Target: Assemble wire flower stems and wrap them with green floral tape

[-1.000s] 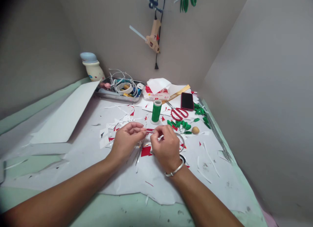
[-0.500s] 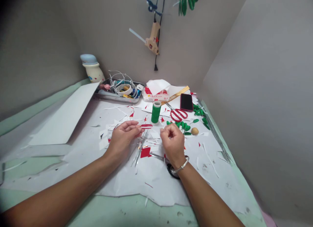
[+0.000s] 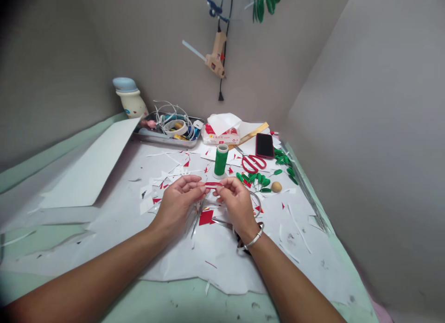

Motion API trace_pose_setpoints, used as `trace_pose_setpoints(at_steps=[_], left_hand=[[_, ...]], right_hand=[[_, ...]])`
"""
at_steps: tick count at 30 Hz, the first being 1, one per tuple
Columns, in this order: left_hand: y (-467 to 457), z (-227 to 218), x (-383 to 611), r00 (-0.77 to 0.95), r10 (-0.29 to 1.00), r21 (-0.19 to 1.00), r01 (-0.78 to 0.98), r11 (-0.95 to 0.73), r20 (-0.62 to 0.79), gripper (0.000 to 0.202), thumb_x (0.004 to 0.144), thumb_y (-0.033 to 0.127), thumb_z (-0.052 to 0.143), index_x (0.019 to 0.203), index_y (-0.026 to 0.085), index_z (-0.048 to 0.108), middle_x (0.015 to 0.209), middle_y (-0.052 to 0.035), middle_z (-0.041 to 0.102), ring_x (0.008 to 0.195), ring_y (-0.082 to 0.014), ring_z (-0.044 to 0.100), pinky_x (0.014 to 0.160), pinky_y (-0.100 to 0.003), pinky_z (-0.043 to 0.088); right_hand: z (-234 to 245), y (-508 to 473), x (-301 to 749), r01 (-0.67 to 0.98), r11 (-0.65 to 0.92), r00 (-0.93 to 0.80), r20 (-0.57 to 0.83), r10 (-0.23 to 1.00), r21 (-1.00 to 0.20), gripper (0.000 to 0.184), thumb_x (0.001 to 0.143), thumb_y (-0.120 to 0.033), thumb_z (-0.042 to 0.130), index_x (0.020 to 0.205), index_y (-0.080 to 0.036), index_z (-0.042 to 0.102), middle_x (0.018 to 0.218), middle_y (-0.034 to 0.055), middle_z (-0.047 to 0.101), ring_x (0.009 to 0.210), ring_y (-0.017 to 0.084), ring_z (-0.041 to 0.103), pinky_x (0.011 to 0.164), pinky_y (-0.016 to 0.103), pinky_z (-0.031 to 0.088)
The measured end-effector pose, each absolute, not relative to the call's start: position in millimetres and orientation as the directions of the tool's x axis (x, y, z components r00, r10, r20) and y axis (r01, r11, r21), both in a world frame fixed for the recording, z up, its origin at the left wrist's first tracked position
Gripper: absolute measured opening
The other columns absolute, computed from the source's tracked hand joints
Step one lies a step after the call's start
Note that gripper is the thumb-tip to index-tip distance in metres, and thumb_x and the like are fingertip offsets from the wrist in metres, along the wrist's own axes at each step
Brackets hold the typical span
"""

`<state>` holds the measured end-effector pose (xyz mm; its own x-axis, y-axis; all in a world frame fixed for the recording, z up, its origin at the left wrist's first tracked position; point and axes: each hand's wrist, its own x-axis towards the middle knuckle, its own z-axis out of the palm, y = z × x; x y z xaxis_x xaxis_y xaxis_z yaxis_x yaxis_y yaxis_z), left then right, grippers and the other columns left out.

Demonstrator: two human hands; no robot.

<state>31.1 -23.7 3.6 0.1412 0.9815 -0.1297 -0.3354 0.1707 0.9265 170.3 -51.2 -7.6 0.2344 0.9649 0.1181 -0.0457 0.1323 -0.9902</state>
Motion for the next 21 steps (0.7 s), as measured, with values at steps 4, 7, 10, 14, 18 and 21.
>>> trace_pose_setpoints(at_steps=[4, 7, 10, 14, 18, 21], left_hand=[[-25, 3, 33, 0.209, 0.958, 0.931, -0.269, 0.247, -0.194, 0.028, 0.065, 0.016, 0.073, 0.09, 0.015, 0.059, 0.079, -0.0027, 0.067, 0.07, -0.0114, 0.064, 0.067, -0.023, 0.049], [-26, 4, 33, 0.27, 0.936, 0.921, -0.255, 0.294, -0.224, 0.025, 0.068, 0.016, 0.071, 0.09, 0.015, 0.06, 0.085, -0.0072, 0.069, 0.076, -0.0152, 0.066, 0.068, -0.026, 0.05], [-26, 4, 33, 0.288, 0.931, 0.914, -0.27, 0.303, -0.223, 0.019, 0.071, 0.015, 0.067, 0.089, 0.015, 0.062, 0.086, -0.0095, 0.069, 0.078, -0.0158, 0.066, 0.068, -0.026, 0.051], [-25, 1, 32, 0.312, 0.929, 0.923, -0.261, 0.284, -0.198, 0.021, 0.072, 0.019, 0.067, 0.093, 0.016, 0.065, 0.088, -0.0077, 0.067, 0.073, -0.0144, 0.064, 0.063, -0.025, 0.05], [-22, -1, 30, 0.328, 0.932, 0.954, -0.195, 0.229, -0.156, 0.027, 0.074, 0.02, 0.063, 0.1, 0.017, 0.066, 0.062, 0.0018, 0.054, 0.051, -0.0069, 0.048, 0.05, -0.02, 0.039], [-22, 0, 29, 0.328, 0.933, 0.958, -0.185, 0.22, -0.151, 0.03, 0.075, 0.017, 0.058, 0.103, 0.014, 0.067, 0.054, 0.004, 0.046, 0.047, -0.0061, 0.039, 0.048, -0.019, 0.031]], right_hand=[[-13, -48, 171, -0.166, 0.119, 0.258, 0.074, 0.963, -0.979, 0.013, 0.075, -0.028, 0.062, 0.081, -0.019, 0.056, 0.069, -0.0022, 0.06, 0.068, 0.015, 0.064, 0.053, 0.023, 0.049], [-13, -46, 174, -0.221, 0.131, 0.318, 0.056, 0.946, -0.966, 0.012, 0.073, -0.026, 0.062, 0.08, -0.019, 0.055, 0.067, -0.0036, 0.058, 0.067, 0.015, 0.065, 0.049, 0.021, 0.047], [-13, -45, 179, -0.271, 0.16, 0.367, 0.051, 0.929, -0.949, 0.011, 0.071, -0.023, 0.061, 0.079, -0.019, 0.054, 0.064, -0.0049, 0.055, 0.061, 0.013, 0.063, 0.044, 0.019, 0.043], [-14, -46, 182, -0.253, 0.123, 0.276, 0.05, 0.96, -0.96, 0.009, 0.073, -0.023, 0.058, 0.081, -0.019, 0.055, 0.058, -0.0055, 0.055, 0.049, 0.01, 0.055, 0.041, 0.017, 0.038], [-13, -49, 178, -0.109, 0.062, 0.163, 0.043, 0.986, -0.992, 0.011, 0.076, -0.023, 0.057, 0.086, -0.019, 0.058, 0.054, -0.005, 0.057, 0.046, 0.009, 0.05, 0.042, 0.018, 0.038], [-9, -51, 174, -0.015, 0.029, 0.125, 0.027, 0.992, -0.999, 0.013, 0.077, -0.024, 0.057, 0.088, -0.018, 0.06, 0.054, -0.0043, 0.059, 0.045, 0.008, 0.048, 0.043, 0.018, 0.038]])
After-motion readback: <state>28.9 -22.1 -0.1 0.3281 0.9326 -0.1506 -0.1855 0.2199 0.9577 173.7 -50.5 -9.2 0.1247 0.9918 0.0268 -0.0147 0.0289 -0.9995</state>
